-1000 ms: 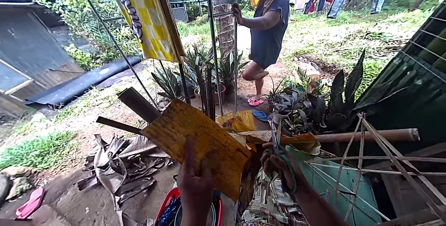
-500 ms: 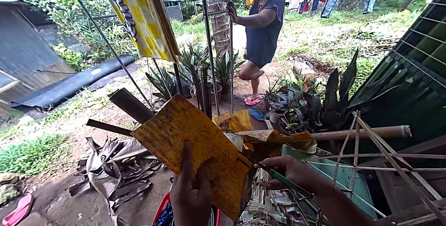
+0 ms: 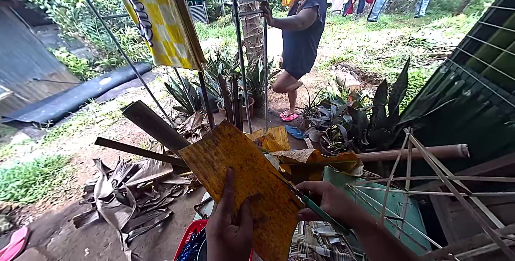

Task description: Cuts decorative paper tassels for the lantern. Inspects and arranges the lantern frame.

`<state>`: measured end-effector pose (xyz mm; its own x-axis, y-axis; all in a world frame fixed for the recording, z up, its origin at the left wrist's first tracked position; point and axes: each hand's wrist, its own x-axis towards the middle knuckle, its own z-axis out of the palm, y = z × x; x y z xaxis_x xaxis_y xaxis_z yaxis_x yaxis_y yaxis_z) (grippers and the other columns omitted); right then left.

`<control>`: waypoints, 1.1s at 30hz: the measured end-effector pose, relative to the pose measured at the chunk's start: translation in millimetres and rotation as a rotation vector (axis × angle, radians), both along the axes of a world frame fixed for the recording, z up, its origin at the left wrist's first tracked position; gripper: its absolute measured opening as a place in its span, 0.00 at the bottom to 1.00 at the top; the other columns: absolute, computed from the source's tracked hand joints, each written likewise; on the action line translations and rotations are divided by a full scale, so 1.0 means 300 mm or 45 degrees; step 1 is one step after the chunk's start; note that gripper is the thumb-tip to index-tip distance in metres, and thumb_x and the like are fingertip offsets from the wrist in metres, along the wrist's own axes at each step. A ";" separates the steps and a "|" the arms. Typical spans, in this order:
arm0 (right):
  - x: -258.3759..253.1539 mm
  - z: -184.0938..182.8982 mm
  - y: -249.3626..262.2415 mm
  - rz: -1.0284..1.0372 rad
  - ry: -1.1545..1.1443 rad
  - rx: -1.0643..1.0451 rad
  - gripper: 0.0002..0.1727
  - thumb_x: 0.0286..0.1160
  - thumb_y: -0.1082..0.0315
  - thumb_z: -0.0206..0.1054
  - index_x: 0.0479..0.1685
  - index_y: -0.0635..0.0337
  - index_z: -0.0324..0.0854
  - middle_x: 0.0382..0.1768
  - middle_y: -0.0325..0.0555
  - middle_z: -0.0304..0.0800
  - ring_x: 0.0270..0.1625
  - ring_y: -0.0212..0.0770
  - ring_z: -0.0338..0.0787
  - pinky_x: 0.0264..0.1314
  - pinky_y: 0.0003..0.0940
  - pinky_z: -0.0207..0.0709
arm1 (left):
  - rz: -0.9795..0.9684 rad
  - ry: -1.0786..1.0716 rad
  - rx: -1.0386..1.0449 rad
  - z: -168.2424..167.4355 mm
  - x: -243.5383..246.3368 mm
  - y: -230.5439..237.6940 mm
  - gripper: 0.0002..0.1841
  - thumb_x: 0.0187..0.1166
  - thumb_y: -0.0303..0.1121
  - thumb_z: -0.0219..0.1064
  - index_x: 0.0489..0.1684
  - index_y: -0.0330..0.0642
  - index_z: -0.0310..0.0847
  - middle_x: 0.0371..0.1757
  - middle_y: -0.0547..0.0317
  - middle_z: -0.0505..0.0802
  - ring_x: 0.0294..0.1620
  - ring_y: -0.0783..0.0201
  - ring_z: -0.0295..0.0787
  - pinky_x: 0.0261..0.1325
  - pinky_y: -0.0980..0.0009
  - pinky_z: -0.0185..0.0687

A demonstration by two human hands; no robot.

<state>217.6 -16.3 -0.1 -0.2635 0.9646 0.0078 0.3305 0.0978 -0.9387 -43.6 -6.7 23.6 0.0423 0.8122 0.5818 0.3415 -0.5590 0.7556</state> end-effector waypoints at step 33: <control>-0.090 0.000 -0.032 -0.097 0.296 0.103 0.31 0.58 0.41 0.83 0.53 0.55 0.89 0.35 0.29 0.93 0.33 0.21 0.90 0.36 0.19 0.85 | -0.374 -0.258 0.038 -0.038 -0.026 -0.032 0.36 0.72 0.16 0.68 0.84 0.22 0.62 0.84 0.49 0.77 0.79 0.71 0.78 0.78 0.75 0.77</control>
<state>190.6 -25.9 -0.2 -0.1721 0.9754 0.1376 0.1161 0.1588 -0.9805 -51.5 -16.1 12.0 0.1531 0.7652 0.6253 0.0077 -0.6337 0.7735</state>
